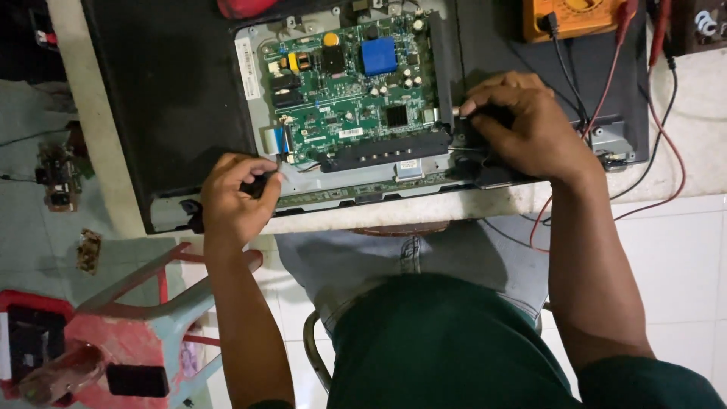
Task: Testing and repairing a circuit board inside a disassembled television using a multimeter and a screwdriver.
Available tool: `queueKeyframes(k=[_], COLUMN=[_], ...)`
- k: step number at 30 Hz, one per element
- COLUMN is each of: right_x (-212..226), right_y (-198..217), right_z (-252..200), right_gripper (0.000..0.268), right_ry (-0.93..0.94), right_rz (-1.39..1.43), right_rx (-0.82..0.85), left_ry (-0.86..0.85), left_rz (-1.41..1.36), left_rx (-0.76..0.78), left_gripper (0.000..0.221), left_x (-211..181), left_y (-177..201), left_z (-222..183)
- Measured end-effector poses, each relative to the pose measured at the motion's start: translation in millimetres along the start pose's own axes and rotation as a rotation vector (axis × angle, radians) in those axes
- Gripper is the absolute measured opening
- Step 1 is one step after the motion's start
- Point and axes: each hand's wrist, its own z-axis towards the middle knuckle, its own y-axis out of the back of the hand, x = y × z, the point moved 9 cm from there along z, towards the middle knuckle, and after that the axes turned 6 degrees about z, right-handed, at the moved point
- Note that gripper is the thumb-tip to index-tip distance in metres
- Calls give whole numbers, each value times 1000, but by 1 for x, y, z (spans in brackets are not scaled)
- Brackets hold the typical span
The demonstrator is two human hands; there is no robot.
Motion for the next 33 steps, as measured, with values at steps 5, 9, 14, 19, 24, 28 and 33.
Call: queueKeyframes(k=[5,9,14,19,24,28,33], right_x=[-2,8,13,11,20,-1,-12], right_y=[-2,4,9,9,14,42,70], right_z=[1,-1,3,3,-2,-38,-101], right_gripper=[19,20,20,19,16,20,12], right_ry=[-60,91,2,2,46,17,-104], right_rz=[7,57,67,61,85,251,100], right_rx=[34,-130,-118,-104,-141,-452,-698], left_ry=[29,-91,-101,-31,-11,7,109], left_rz=[-29,23,59,31,8,51,13], left_rx=[4,-64,-112,-142,-101,-86,45], left_gripper=[12,14,18,38,37,39,29], left_x=[1,3,11,14,3,7,4], left_y=[0,-1,-4,-2,2,-1,-2], left_z=[0,-6,-2,-4,-4,-2,1])
